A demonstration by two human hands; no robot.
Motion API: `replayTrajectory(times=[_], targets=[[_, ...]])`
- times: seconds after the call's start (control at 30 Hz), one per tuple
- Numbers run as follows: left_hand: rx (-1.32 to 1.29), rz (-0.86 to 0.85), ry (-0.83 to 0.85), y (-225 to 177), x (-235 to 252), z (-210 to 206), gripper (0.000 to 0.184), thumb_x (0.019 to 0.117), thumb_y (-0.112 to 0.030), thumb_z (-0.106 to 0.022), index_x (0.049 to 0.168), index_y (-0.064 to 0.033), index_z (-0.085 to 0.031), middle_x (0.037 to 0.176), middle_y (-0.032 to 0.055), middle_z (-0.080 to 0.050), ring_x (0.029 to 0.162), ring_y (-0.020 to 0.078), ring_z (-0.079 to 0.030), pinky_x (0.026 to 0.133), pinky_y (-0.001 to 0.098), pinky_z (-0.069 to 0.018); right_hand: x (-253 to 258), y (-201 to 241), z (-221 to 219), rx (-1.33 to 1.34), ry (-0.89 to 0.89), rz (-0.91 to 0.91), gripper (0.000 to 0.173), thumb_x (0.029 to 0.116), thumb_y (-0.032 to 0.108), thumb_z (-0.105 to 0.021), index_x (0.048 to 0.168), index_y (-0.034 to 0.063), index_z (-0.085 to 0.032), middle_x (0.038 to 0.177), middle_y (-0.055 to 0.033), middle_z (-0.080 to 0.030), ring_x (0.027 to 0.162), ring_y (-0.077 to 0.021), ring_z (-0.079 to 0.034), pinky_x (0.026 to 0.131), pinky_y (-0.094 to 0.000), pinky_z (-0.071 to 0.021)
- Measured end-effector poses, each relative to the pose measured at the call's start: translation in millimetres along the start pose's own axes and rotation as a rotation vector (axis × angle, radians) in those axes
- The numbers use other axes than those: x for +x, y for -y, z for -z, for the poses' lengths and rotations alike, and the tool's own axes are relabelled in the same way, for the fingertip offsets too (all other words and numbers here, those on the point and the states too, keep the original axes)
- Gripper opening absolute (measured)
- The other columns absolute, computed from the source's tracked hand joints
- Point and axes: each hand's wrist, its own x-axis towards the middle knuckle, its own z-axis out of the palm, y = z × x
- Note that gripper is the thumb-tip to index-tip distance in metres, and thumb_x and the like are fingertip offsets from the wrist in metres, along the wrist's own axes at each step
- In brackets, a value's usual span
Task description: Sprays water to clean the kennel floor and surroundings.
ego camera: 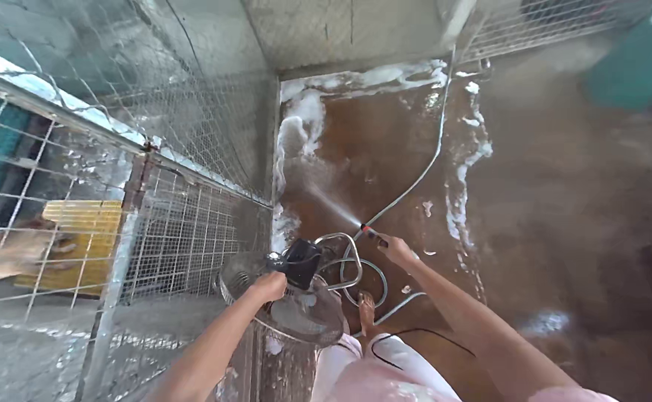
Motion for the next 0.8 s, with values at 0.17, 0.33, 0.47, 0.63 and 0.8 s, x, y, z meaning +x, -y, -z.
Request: replayTrajectory(times=[0.17, 0.33, 0.47, 0.63, 0.8], targets=[[0.078, -0.07, -0.027, 20.3, 29.8, 46.9, 0.025, 0.1018, -0.014, -0.058, 0.113, 0.0048, -0.07, 0.118, 0.0266, -0.068, 0.116, 0.0436, -0.063, 0.1, 0.0636, -0.0474, 29.0, 37.8, 12.4, 0.017, -0.015, 0.11, 0.044, 0.1041, 0.017, -0.057, 0.148, 0.0097, -0.054, 0.134, -0.0235, -0.064, 0.125, -0.0396, -0.062, 0.108, -0.0579, -0.0458], [0.142, -0.123, -0.035, 51.9, 65.3, 93.6, 0.025, 0.1004, -0.015, -0.06, 0.112, 0.0041, -0.07, 0.119, 0.0262, -0.068, 0.117, 0.0439, -0.063, 0.098, 0.0649, -0.0481, 61.8, 73.0, 17.9, 0.067, -0.113, 0.024, 0.043, 0.1049, 0.018, -0.056, 0.147, 0.0098, -0.054, 0.132, -0.0236, -0.065, 0.125, -0.0401, -0.062, 0.108, -0.0587, -0.0461], [0.186, -0.111, -0.008, 67.8, 88.6, 132.6, 0.024, 0.099, -0.013, -0.06, 0.113, 0.0039, -0.069, 0.122, 0.0264, -0.067, 0.119, 0.0444, -0.062, 0.097, 0.0658, -0.0484, 79.6, 96.1, 22.4, 0.055, -0.094, -0.001, 0.044, 0.1049, 0.018, -0.057, 0.148, 0.0103, -0.055, 0.133, -0.0238, -0.065, 0.125, -0.0405, -0.062, 0.108, -0.0588, -0.0457], [0.276, -0.114, 0.009, 82.2, 117.2, 178.3, 0.023, 0.0999, -0.011, -0.057, 0.114, 0.0041, -0.068, 0.124, 0.0265, -0.066, 0.119, 0.0444, -0.062, 0.097, 0.0653, -0.0483, 111.3, 135.0, 30.3, 0.079, -0.053, -0.021, 0.047, 0.1053, 0.017, -0.056, 0.152, 0.0152, -0.05, 0.132, -0.0245, -0.065, 0.121, -0.0411, -0.064, 0.105, -0.059, -0.0481], [0.322, -0.075, 0.027, 80.3, 133.3, 230.9, 0.024, 0.0976, -0.008, -0.06, 0.117, 0.0062, -0.066, 0.128, 0.0277, -0.064, 0.123, 0.0457, -0.06, 0.098, 0.0663, -0.0471, 148.2, 164.2, 53.3, 0.121, -0.13, -0.046, 0.055, 0.1062, 0.019, -0.054, 0.159, 0.0153, -0.04, 0.134, -0.0258, -0.064, 0.125, -0.0425, -0.061, 0.108, -0.0589, -0.0457]])
